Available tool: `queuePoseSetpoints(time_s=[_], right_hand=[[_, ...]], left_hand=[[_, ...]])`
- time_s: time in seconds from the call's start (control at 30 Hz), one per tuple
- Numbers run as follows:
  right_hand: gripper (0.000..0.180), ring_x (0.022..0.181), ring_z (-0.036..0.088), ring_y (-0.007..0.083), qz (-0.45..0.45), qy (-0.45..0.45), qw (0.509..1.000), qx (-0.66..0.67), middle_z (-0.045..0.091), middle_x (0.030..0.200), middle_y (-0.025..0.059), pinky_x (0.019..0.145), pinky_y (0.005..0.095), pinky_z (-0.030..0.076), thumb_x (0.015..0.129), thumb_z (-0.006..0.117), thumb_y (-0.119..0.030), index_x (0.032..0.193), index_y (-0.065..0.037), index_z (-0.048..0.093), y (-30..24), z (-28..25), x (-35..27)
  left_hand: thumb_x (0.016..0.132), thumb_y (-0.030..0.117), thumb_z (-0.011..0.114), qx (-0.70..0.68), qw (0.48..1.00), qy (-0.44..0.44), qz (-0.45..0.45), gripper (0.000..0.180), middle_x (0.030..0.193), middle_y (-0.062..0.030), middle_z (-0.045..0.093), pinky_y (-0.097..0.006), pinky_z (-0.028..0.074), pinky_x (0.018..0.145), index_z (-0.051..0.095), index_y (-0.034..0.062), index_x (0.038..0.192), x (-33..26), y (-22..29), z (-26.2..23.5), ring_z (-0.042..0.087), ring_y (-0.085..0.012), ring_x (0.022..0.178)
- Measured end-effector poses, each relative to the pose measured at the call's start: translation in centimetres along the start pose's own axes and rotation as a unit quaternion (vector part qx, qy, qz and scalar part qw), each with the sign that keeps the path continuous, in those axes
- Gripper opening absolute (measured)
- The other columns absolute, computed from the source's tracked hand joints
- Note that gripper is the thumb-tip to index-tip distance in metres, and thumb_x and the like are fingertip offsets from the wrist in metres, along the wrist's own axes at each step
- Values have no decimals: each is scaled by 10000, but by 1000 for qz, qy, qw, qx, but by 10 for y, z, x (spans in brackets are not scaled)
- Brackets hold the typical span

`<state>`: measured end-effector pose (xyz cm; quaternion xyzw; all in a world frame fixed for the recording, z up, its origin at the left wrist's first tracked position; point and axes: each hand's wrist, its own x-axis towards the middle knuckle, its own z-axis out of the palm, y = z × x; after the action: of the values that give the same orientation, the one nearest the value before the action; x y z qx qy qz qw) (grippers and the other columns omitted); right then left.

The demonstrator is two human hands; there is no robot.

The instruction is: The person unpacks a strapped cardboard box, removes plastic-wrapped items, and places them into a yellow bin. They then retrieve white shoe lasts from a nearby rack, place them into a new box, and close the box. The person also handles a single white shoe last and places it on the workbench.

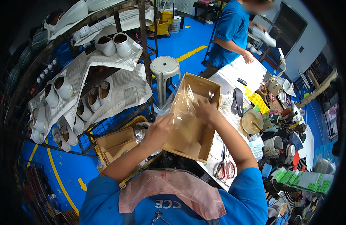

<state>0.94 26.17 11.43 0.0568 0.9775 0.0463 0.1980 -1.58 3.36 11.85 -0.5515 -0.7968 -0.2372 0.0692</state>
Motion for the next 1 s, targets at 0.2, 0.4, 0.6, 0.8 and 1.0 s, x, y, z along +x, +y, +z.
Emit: queuePoseSetpoints(time_s=[0.2,0.4,0.6,0.8,1.0], right_hand=[[360,1251,315,327,4,56,987,-148,467,1258,128,996,545,216,804,490,-160,1156,-96,536,-19,-19,-24],[331,1177,410,257,-304,391,864,-93,469,1228,90,951,422,339,793,472,-110,1123,-130,496,-27,-29,27],[381,1220,363,266,-213,329,918,-65,427,1285,85,976,392,326,773,456,-43,1149,-101,485,26,-12,59],[516,1238,338,270,-178,391,903,10,373,1338,80,994,386,312,716,517,-9,1221,-88,446,36,-18,44],[297,1101,462,277,-207,433,878,-1,519,1140,109,903,385,394,653,596,-55,950,-57,586,-6,-64,32]], left_hand=[[792,124,520,-31,986,-162,-7,184,1301,-270,323,-383,340,984,641,11,872,-20,6,-8,347,-442,1187],[811,119,529,-42,998,23,-51,184,1008,-245,550,-395,442,820,563,12,956,-12,9,-16,514,-376,994],[738,-43,488,-76,969,-42,-230,429,669,-232,567,-453,475,585,345,-14,1141,-12,18,-4,582,-409,672],[735,131,630,-111,970,38,-214,599,690,-215,580,-448,474,558,289,-31,1200,-9,26,-2,588,-399,666],[733,338,653,-113,967,-45,-225,641,998,-216,535,-421,451,760,370,35,1222,-9,16,-13,546,-372,894]])
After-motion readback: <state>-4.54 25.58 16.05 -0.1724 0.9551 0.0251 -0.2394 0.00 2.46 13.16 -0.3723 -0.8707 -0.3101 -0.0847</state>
